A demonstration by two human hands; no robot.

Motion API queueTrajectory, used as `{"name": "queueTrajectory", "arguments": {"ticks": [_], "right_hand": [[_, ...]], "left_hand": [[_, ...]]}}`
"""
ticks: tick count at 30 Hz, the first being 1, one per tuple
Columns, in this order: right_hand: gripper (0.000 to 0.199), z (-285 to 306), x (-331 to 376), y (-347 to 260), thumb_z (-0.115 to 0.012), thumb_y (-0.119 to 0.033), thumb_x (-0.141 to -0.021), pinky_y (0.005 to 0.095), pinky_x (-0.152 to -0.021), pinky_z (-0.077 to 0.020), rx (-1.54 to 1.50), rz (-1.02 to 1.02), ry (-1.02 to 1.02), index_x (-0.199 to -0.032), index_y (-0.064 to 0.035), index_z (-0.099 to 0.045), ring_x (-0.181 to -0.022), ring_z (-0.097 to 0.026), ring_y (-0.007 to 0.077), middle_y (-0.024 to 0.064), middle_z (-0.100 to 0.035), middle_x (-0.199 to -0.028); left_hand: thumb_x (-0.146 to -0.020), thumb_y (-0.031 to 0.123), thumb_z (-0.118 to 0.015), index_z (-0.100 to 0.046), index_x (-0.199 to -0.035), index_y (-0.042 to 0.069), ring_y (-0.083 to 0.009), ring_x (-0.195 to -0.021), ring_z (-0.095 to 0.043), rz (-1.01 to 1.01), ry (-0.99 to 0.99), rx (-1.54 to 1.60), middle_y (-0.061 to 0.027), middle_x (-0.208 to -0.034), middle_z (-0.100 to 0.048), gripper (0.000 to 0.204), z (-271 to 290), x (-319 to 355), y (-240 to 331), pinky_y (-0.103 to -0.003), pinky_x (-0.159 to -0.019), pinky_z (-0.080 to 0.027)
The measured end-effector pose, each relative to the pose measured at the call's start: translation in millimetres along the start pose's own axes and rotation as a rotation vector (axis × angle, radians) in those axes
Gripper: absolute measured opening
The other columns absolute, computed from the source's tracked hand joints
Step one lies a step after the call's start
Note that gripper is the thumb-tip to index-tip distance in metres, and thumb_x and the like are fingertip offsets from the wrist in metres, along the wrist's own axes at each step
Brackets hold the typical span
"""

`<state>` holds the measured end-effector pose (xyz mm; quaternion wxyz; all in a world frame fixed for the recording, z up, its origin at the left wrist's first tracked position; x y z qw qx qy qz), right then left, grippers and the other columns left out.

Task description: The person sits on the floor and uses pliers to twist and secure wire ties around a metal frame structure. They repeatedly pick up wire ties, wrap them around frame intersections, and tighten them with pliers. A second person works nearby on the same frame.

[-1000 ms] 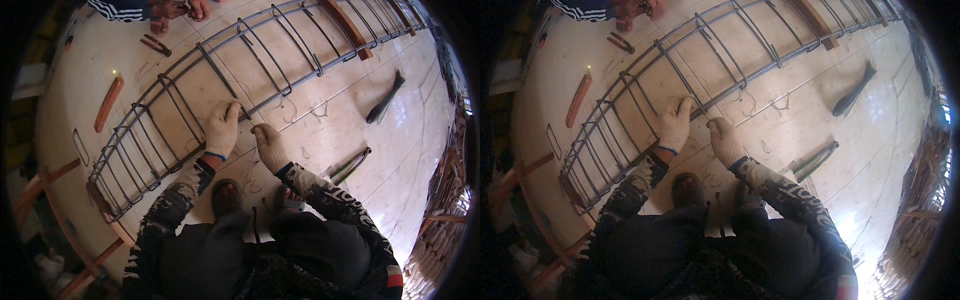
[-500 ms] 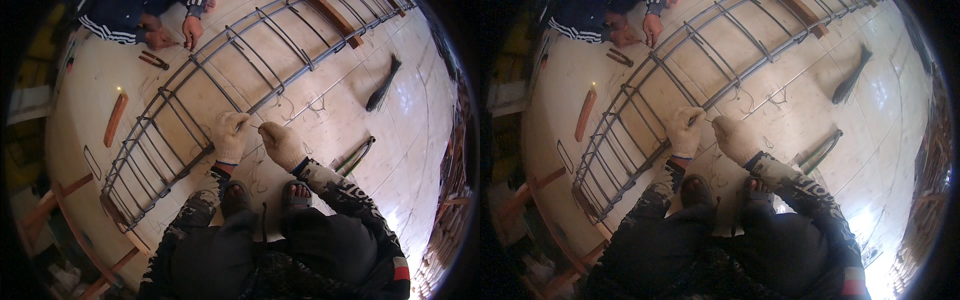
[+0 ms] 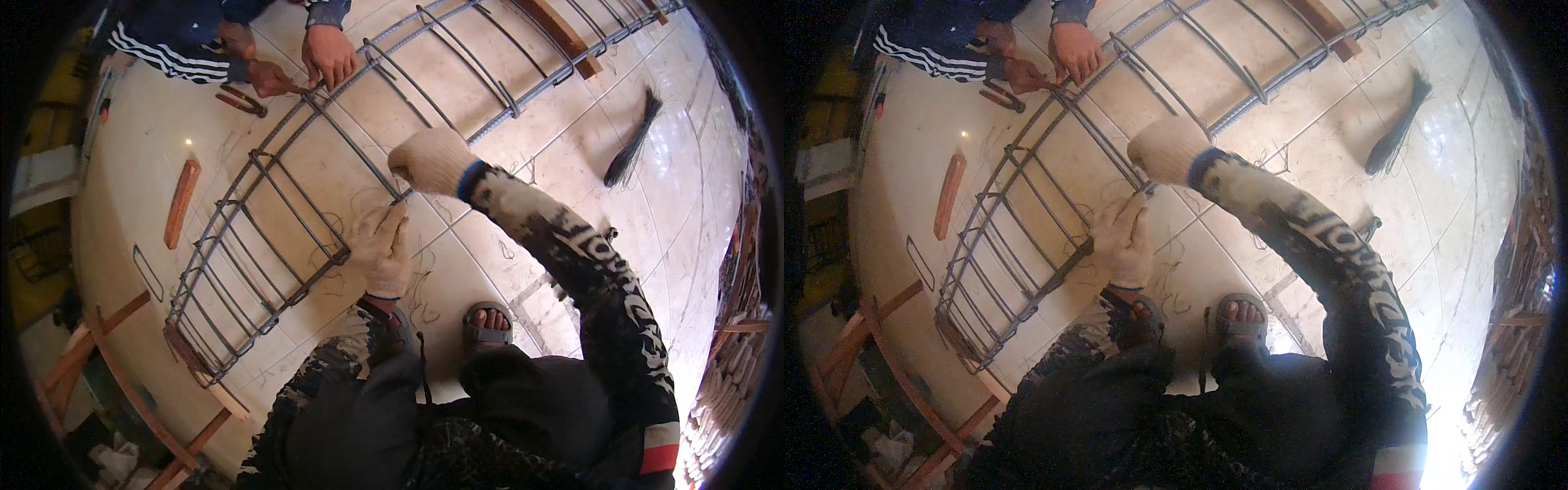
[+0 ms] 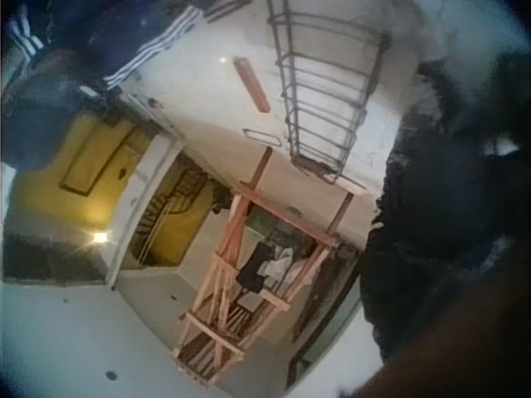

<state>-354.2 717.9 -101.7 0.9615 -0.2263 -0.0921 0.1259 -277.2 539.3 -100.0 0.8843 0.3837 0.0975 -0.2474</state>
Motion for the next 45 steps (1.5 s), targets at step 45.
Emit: {"name": "queueTrajectory", "arguments": {"ticks": [45], "right_hand": [[0.018,-30,95,-20,-0.066,-0.003,-0.086,0.0463,-0.083,-0.0573,-0.540,-0.261,0.548,-0.101,-0.0090,-0.074,-0.097,-0.070,0.0388,0.0155,-0.072,-0.103]], "left_hand": [[-0.086,0.035,-0.082,-0.079,-0.104,0.009,-0.0366,-0.092,-0.072,0.340,-0.311,0.029,-0.0166,-0.100,-0.075,0.032,-18,-24,-40,-0.044,-0.080,-0.056]]}}
Point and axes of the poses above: each hand's wrist, its own x-axis away from the middle knuckle, its own z-axis out of the back of the hand, y = z × x, the point moved 4 cm from there along -x, towards the middle knuckle
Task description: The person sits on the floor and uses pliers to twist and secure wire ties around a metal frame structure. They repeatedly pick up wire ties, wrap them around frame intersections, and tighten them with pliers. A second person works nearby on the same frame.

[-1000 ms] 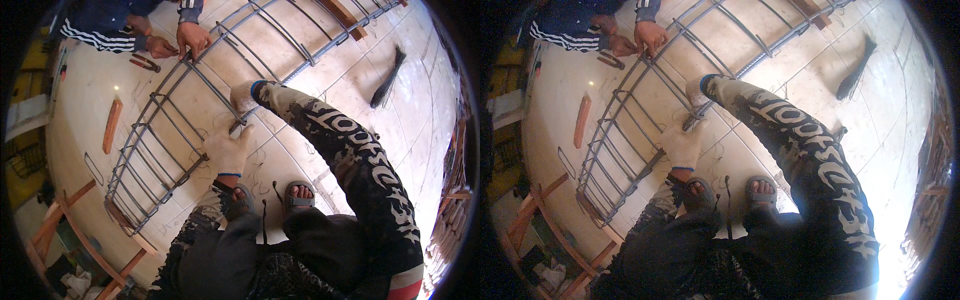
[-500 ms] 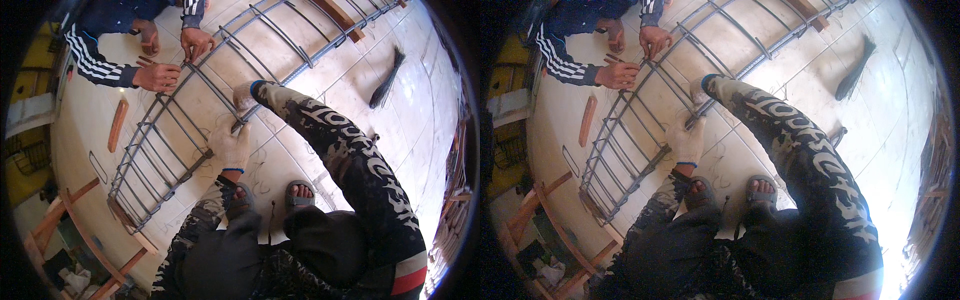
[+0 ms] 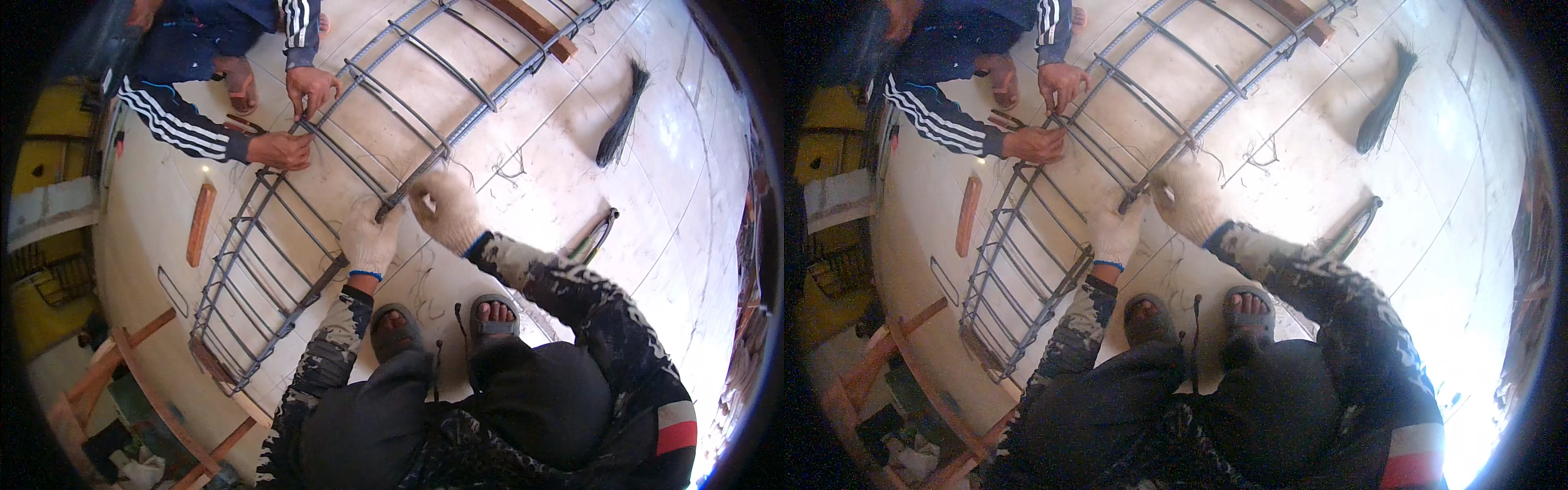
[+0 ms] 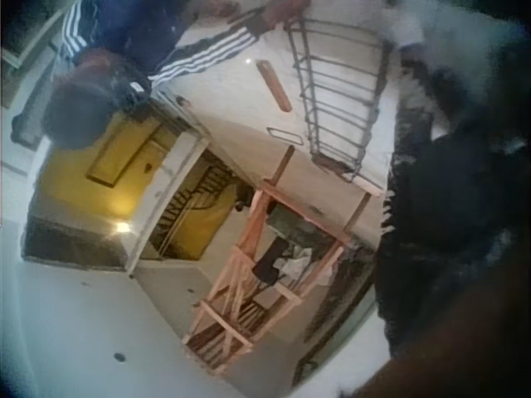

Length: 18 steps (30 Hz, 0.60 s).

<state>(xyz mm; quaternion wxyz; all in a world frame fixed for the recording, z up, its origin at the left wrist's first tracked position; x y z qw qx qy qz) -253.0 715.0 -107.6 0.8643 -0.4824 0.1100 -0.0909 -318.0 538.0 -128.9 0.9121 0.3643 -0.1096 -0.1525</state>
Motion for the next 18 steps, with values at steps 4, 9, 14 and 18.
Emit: {"name": "queueTrajectory", "arguments": {"ticks": [4,9,14,18], "right_hand": [[0.037,-31,11,28,-0.066,-0.002,-0.088,0.0472,-0.085,-0.0582,-0.098,0.288,0.099,-0.123,-0.0111,-0.073,-0.102,-0.069,0.0411,0.0152,-0.072,-0.119],[0.029,-36,-22,37,-0.072,-0.018,-0.088,0.0504,-0.079,-0.0575,0.257,0.389,-0.256,-0.117,-0.0187,-0.075,-0.096,-0.071,0.0380,0.0124,-0.075,-0.101],[0.016,-18,9,11,-0.072,-0.019,-0.090,0.0501,-0.078,-0.0560,0.212,0.187,-0.303,-0.104,-0.0108,-0.074,-0.093,-0.070,0.0392,0.0150,-0.073,-0.095],[0.020,-12,10,12,-0.073,-0.023,-0.093,0.0482,-0.080,-0.0562,-0.232,-0.180,-0.268,-0.101,-0.0041,-0.073,-0.091,-0.070,0.0377,0.0185,-0.071,-0.090]], "left_hand": [[-0.088,0.031,-0.080,-0.078,-0.107,0.005,-0.0318,-0.091,-0.071,-0.056,0.014,-0.120,-0.0160,-0.099,-0.074,0.032,6,0,29,-0.041,-0.081,-0.055],[-0.089,0.029,-0.080,-0.077,-0.106,0.006,-0.0294,-0.087,-0.071,-0.154,0.126,-0.079,-0.0138,-0.095,-0.073,0.029,11,6,23,-0.039,-0.079,-0.055],[-0.088,0.027,-0.081,-0.077,-0.108,0.007,-0.0296,-0.088,-0.072,-0.158,0.122,-0.110,-0.0121,-0.096,-0.073,0.029,12,8,14,-0.040,-0.081,-0.055],[-0.087,0.025,-0.079,-0.076,-0.116,0.009,-0.0337,-0.105,-0.069,-0.188,0.020,-0.116,-0.0128,-0.111,-0.072,0.033,16,7,26,-0.042,-0.089,-0.056]]}}
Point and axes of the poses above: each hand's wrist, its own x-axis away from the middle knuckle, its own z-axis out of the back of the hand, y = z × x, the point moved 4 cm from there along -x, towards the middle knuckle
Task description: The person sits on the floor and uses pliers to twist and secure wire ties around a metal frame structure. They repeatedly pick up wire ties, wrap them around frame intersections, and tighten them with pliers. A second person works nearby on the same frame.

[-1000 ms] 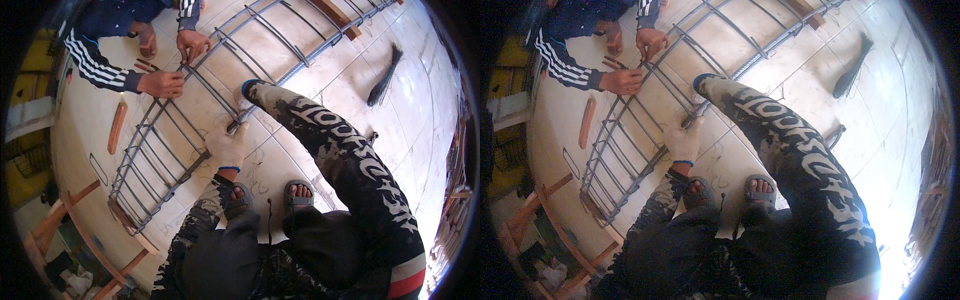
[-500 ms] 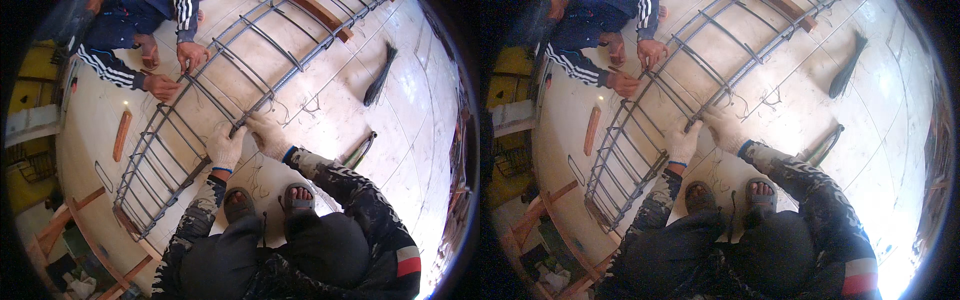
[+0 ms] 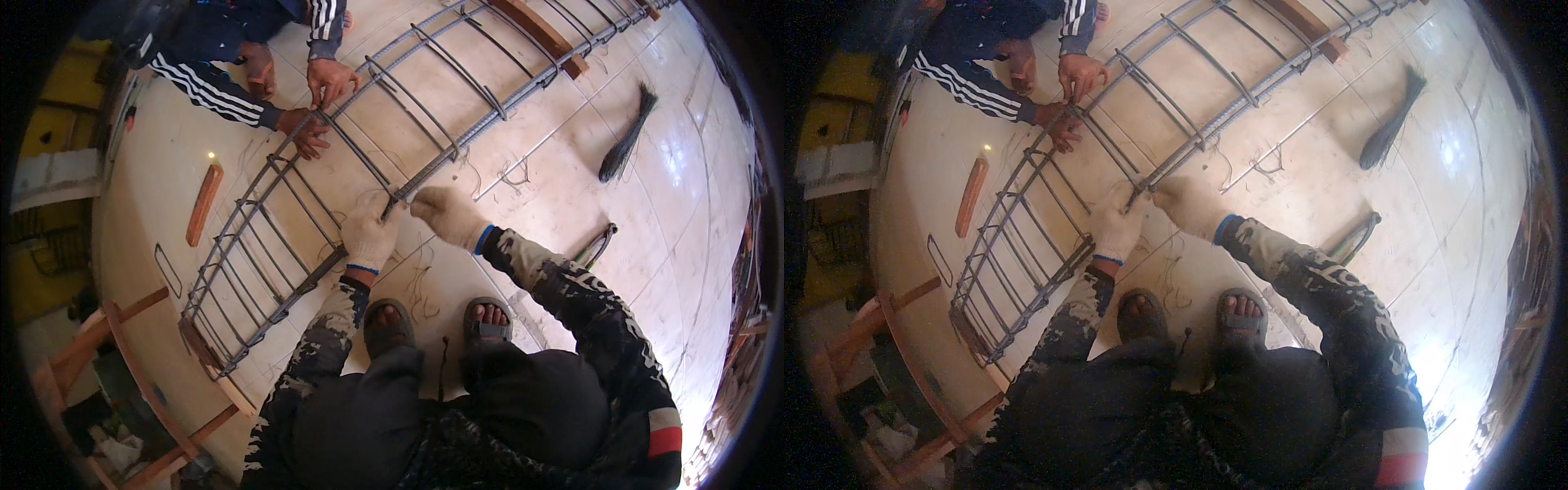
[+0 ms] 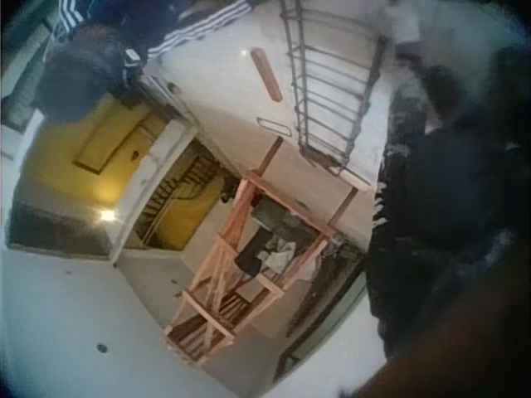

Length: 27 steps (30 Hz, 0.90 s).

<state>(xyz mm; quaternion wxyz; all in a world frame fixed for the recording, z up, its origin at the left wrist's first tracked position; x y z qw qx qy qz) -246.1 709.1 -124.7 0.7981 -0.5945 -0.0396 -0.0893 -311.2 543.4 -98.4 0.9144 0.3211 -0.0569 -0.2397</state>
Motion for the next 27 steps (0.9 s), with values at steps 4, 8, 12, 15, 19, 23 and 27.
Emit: {"name": "queueTrajectory", "arguments": {"ticks": [4,8,12,15,19,23,27], "right_hand": [[0.018,-13,-22,13,-0.066,-0.014,-0.095,0.0429,-0.080,-0.0579,0.183,0.198,-0.082,-0.106,-0.0022,-0.074,-0.087,-0.070,0.0299,0.0165,-0.070,-0.093],[0.021,11,-20,-27,-0.063,-0.017,-0.094,0.0420,-0.082,-0.0584,0.315,0.423,-0.211,-0.103,-0.0030,-0.076,-0.093,-0.074,0.0339,0.0167,-0.076,-0.094],[0.022,25,-20,-55,-0.061,-0.018,-0.097,0.0377,-0.075,-0.0579,0.038,0.071,-0.297,-0.103,-0.0024,-0.075,-0.082,-0.072,0.0259,0.0108,-0.078,-0.088],[0.035,38,-13,-42,-0.060,-0.033,-0.105,0.0311,-0.060,-0.0517,-0.019,0.382,-0.231,-0.111,-0.0017,-0.075,-0.061,-0.059,0.0146,0.0081,-0.080,-0.096],[0.048,7,15,14,-0.049,-0.041,-0.113,0.0268,-0.047,-0.0371,-1.412,-0.630,-0.332,-0.131,-0.0011,-0.067,-0.052,-0.037,0.0080,0.0164,-0.077,-0.116],[0.045,-41,37,15,-0.048,-0.042,-0.114,0.0207,-0.049,-0.0363,-1.248,-0.856,-0.334,-0.137,-0.0055,-0.061,-0.059,-0.039,0.0062,0.0115,-0.072,-0.124],[0.032,-67,16,-12,-0.045,-0.018,-0.113,0.0192,-0.058,-0.0388,-1.704,-0.619,-0.274,-0.137,-0.0012,-0.057,-0.068,-0.040,0.0039,0.0038,-0.066,-0.121]], "left_hand": [[-0.091,0.016,-0.073,-0.073,-0.125,0.007,-0.0315,-0.112,-0.067,-0.064,0.139,0.094,-0.0141,-0.123,-0.068,0.035,11,15,-12,-0.040,-0.095,-0.055],[-0.099,0.011,-0.066,-0.071,-0.131,0.005,-0.0283,-0.110,-0.068,-0.057,-0.158,0.404,-0.0122,-0.121,-0.072,0.033,45,-5,3,-0.039,-0.096,-0.054],[-0.104,0.016,-0.065,-0.073,-0.127,0.001,-0.0212,-0.103,-0.070,-0.127,-0.616,0.335,-0.0104,-0.110,-0.076,0.029,44,-46,27,-0.035,-0.091,-0.054],[-0.105,0.021,-0.067,-0.076,-0.120,0.000,-0.0151,-0.096,-0.069,0.065,-0.747,0.372,-0.0073,-0.101,-0.078,0.028,45,-61,22,-0.031,-0.087,-0.054],[-0.104,0.024,-0.068,-0.078,-0.110,0.000,-0.0114,-0.091,-0.069,0.161,-0.764,0.451,-0.0034,-0.096,-0.077,0.026,30,-63,11,-0.028,-0.082,-0.054],[-0.103,0.021,-0.068,-0.077,-0.103,0.000,-0.0076,-0.083,-0.065,0.206,-0.757,0.577,-0.0003,-0.091,-0.074,0.022,24,-58,-1,-0.026,-0.074,-0.052],[-0.102,0.018,-0.066,-0.076,-0.099,0.002,-0.0095,-0.085,-0.066,0.293,-0.767,0.633,-0.0006,-0.091,-0.074,0.019,26,-63,13,-0.027,-0.078,-0.054]]}}
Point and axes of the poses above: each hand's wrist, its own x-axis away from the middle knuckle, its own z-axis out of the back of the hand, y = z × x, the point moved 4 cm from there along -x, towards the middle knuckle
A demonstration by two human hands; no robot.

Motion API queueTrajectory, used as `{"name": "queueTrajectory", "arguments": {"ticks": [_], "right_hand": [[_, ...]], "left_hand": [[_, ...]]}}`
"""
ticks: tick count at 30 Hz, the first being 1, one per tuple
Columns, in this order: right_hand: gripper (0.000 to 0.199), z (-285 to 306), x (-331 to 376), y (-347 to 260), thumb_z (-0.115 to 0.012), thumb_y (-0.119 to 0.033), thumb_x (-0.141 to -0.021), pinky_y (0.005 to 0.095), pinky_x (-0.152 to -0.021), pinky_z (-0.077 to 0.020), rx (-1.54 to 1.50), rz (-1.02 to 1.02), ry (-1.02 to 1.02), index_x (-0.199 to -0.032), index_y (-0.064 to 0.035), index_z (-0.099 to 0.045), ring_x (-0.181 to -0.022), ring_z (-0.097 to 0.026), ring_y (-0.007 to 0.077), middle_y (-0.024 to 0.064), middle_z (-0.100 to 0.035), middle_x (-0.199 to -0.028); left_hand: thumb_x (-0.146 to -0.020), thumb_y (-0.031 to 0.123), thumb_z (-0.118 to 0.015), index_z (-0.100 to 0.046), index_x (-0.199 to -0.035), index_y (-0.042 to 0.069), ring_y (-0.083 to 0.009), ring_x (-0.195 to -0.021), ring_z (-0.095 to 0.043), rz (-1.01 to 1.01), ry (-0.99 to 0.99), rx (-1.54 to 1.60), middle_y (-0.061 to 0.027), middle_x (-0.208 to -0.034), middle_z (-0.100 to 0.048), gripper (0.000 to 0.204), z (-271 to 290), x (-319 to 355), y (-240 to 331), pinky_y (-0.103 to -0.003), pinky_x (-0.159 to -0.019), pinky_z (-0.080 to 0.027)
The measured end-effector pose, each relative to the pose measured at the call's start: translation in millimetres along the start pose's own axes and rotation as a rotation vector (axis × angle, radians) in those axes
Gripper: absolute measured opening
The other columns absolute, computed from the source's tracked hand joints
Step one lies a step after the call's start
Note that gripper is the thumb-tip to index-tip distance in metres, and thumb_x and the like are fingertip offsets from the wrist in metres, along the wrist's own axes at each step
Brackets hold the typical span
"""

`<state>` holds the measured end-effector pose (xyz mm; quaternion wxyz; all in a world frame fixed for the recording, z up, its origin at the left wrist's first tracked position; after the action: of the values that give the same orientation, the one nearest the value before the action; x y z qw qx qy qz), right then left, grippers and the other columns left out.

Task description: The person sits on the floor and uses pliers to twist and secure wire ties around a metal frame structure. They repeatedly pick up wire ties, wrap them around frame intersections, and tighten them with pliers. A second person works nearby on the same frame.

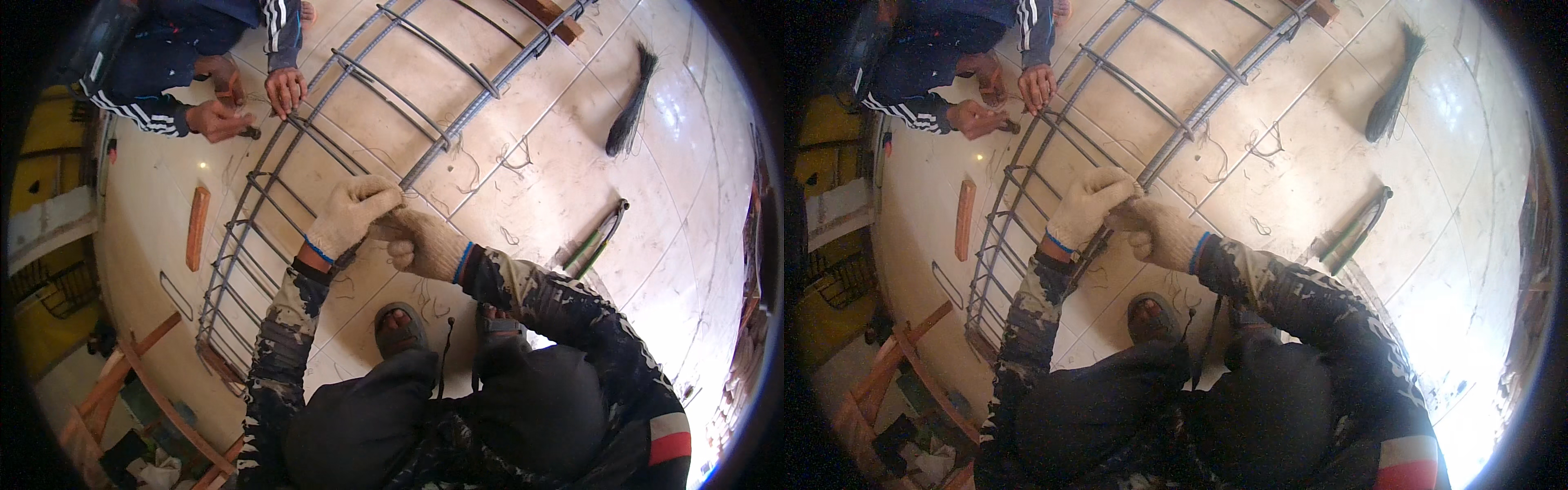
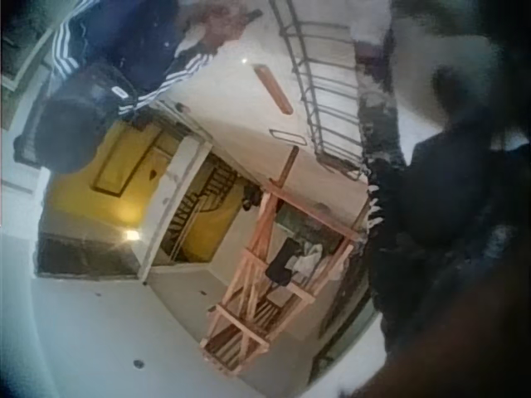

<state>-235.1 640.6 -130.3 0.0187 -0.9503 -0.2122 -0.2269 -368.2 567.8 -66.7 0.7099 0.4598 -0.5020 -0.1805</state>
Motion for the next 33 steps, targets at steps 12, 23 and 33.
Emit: {"name": "queueTrajectory", "arguments": {"ticks": [12,23,33], "right_hand": [[0.023,9,4,-2,-0.051,-0.020,-0.110,0.0232,-0.052,-0.0335,0.333,0.148,0.209,-0.117,-0.0061,-0.067,-0.058,-0.039,0.0071,-0.0034,-0.054,-0.082],[0.019,-3,-9,-71,-0.058,-0.001,-0.094,0.0414,-0.084,-0.0588,2.023,0.965,-0.260,-0.106,-0.0047,-0.073,-0.095,-0.072,0.0336,0.0159,-0.073,-0.108],[0.027,-83,-36,-59,-0.070,-0.031,-0.090,0.0462,-0.085,-0.0607,2.703,0.261,0.002,-0.098,-0.0067,-0.079,-0.094,-0.075,0.0376,0.0181,-0.078,-0.100]], "left_hand": [[-0.102,0.019,-0.065,-0.070,-0.091,0.003,-0.0063,-0.078,-0.060,-0.026,0.298,0.358,0.0020,-0.084,-0.065,0.020,-3,0,-12,-0.024,-0.071,-0.049],[-0.098,0.008,-0.062,-0.069,-0.093,0.005,-0.0237,-0.088,-0.063,-0.559,0.659,-0.253,-0.0084,-0.089,-0.066,0.010,-53,50,-50,-0.037,-0.079,-0.049],[-0.092,0.026,-0.068,-0.076,-0.094,0.014,-0.0364,-0.072,-0.070,-0.561,0.351,-1.468,-0.0118,-0.092,-0.075,0.014,-111,19,-52,-0.052,-0.076,-0.053]]}}
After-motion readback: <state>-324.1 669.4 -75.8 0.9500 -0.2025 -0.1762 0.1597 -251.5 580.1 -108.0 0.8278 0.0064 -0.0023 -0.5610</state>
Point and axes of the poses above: each hand's wrist, its own x-axis away from the middle knuckle, its own z-axis out of the back of the hand, y = z × x, the point moved 4 cm from there along -x, towards the middle knuckle
